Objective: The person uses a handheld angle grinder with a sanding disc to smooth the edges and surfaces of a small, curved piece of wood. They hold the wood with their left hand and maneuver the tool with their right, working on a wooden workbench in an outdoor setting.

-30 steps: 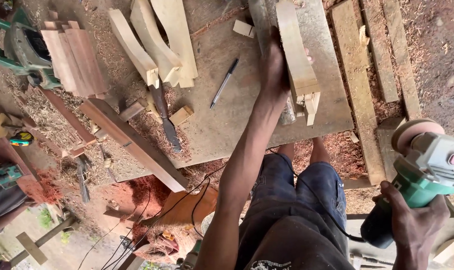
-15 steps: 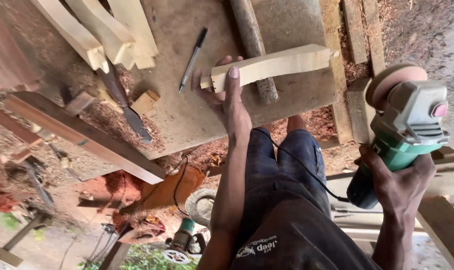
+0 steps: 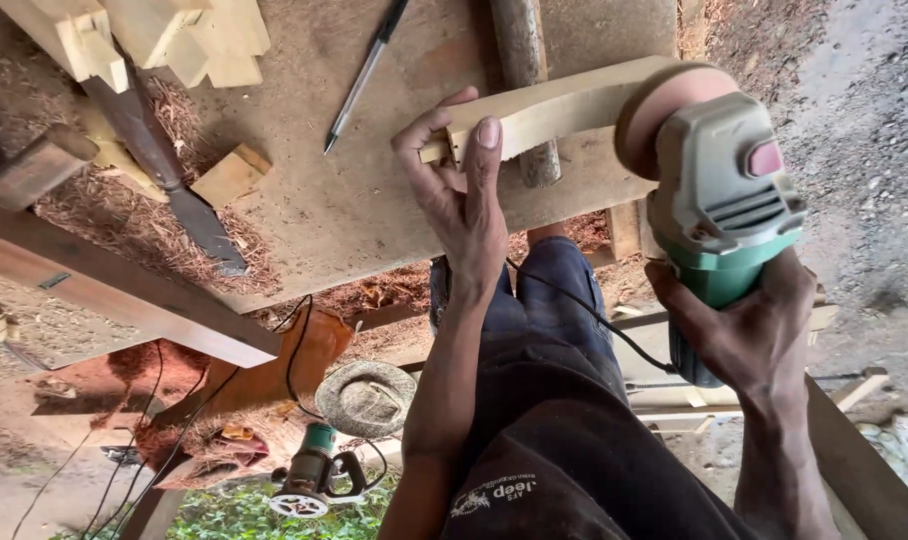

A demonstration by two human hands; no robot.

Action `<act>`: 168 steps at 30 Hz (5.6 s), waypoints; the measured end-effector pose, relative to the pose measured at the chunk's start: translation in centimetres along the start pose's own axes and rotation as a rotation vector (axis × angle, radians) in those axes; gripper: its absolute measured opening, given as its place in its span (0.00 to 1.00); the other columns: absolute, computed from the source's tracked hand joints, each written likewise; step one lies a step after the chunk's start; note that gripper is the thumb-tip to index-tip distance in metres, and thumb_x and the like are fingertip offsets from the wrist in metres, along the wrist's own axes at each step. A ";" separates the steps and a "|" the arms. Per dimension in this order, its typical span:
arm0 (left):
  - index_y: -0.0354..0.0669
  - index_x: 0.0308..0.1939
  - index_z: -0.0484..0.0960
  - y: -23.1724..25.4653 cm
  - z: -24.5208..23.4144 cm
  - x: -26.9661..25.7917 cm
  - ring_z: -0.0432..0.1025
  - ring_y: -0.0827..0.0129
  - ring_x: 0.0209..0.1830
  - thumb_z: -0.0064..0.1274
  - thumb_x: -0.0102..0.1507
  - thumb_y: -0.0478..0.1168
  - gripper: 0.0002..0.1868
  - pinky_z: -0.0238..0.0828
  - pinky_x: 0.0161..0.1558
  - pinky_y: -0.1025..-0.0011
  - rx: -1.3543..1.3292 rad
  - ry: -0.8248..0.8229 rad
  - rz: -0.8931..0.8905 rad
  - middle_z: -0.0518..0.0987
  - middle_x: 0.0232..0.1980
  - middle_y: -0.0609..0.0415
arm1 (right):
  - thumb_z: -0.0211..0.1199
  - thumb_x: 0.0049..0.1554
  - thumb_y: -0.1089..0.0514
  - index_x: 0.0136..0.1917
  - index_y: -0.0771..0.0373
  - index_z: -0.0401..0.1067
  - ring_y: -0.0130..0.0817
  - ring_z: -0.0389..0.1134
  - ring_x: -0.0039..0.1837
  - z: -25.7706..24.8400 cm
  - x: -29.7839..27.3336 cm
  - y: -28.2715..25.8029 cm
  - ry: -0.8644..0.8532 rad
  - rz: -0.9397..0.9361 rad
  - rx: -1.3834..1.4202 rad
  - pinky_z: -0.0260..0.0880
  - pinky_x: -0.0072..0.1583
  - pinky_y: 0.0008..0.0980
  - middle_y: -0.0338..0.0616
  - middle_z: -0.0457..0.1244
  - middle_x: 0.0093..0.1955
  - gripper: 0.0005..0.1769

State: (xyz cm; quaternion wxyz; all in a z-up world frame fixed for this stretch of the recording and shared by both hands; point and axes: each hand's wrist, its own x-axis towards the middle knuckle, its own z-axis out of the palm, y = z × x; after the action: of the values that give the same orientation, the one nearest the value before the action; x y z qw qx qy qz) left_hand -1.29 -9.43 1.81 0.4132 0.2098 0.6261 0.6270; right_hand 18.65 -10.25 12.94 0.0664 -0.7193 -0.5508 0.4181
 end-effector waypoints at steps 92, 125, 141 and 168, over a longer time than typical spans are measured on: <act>0.51 0.63 0.59 0.2 -0.4 -0.5 0.69 0.58 0.68 0.48 0.76 0.40 0.16 0.79 0.62 0.62 0.104 -0.063 0.050 0.69 0.69 0.44 | 0.75 0.55 0.50 0.77 0.78 0.60 0.58 0.71 0.46 1.7 0.4 -2.5 0.087 0.003 -0.388 0.67 0.46 0.50 0.66 0.70 0.50 0.47; 0.50 0.61 0.61 1.0 0.2 -0.3 0.70 0.57 0.68 0.48 0.75 0.39 0.14 0.79 0.66 0.59 0.184 -0.026 0.079 0.71 0.67 0.42 | 0.77 0.58 0.54 0.68 0.79 0.66 0.44 0.70 0.35 -0.8 1.3 -0.1 0.054 -0.104 -0.282 0.72 0.40 0.39 0.56 0.69 0.39 0.36; 0.52 0.58 0.58 2.0 1.4 -0.3 0.71 0.48 0.62 0.47 0.74 0.43 0.15 0.89 0.36 0.57 0.103 0.009 -0.025 0.70 0.65 0.35 | 0.77 0.57 0.52 0.52 0.78 0.67 0.44 0.68 0.40 -2.2 0.9 3.9 0.100 -0.008 -0.166 0.68 0.40 0.41 0.59 0.68 0.43 0.29; 0.50 0.59 0.57 2.0 1.4 -0.1 0.72 0.47 0.61 0.47 0.74 0.39 0.15 0.89 0.40 0.61 0.073 -0.031 -0.030 0.69 0.67 0.34 | 0.75 0.48 0.46 0.76 0.72 0.63 0.66 0.70 0.38 -1.9 2.0 0.3 -0.061 0.155 -0.266 0.72 0.40 0.55 0.65 0.68 0.41 0.50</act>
State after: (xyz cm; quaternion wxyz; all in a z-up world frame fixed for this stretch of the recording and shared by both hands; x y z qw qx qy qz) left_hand -0.67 -8.44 3.91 0.4243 0.2250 0.6452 0.5942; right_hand 20.28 -7.95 12.89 -0.0786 -0.7490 -0.5458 0.3672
